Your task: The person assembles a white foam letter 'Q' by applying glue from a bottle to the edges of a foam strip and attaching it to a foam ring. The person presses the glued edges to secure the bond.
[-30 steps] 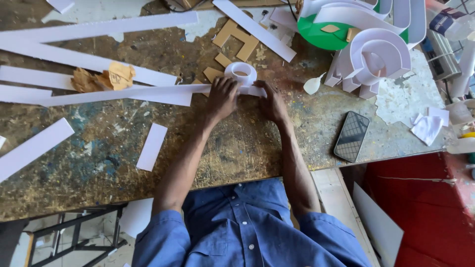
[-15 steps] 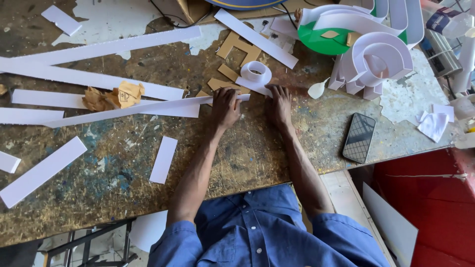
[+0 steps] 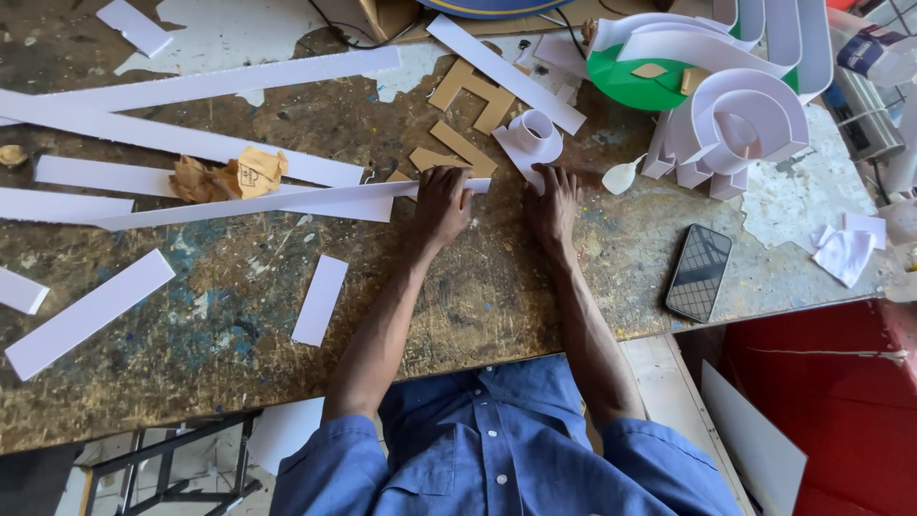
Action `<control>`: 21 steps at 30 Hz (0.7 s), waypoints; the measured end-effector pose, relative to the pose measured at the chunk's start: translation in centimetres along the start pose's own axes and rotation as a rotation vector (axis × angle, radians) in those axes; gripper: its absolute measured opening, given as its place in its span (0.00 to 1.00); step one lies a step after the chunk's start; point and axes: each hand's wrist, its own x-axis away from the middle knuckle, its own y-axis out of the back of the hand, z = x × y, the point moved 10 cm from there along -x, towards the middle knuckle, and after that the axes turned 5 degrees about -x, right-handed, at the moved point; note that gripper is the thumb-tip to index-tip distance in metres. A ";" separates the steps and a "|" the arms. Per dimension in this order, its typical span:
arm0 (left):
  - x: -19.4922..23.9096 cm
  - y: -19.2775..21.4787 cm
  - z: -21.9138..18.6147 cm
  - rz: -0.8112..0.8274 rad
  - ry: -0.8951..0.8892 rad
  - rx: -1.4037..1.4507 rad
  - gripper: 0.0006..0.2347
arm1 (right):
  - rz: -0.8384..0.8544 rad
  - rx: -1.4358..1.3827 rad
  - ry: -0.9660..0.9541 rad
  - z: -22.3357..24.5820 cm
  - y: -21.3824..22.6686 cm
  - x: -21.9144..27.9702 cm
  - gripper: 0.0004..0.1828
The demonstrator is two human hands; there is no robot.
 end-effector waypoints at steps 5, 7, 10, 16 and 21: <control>0.4 -0.6 0.3 -0.021 -0.017 -0.015 0.16 | 0.024 0.030 0.070 0.7 -0.5 0.3 0.20; 0.7 -1.2 0.8 -0.040 -0.023 -0.016 0.16 | 0.021 0.072 0.081 1.0 -0.7 0.3 0.17; 0.8 -2.6 0.6 -0.022 -0.014 0.033 0.15 | -0.035 0.184 0.070 2.1 0.5 0.1 0.17; -1.7 -2.2 -2.9 0.124 0.008 0.128 0.09 | 0.022 -0.159 0.260 4.6 -1.9 1.8 0.31; -3.4 -0.8 -2.3 0.005 0.046 0.426 0.27 | 0.158 -0.619 -0.108 5.0 -0.5 1.7 0.32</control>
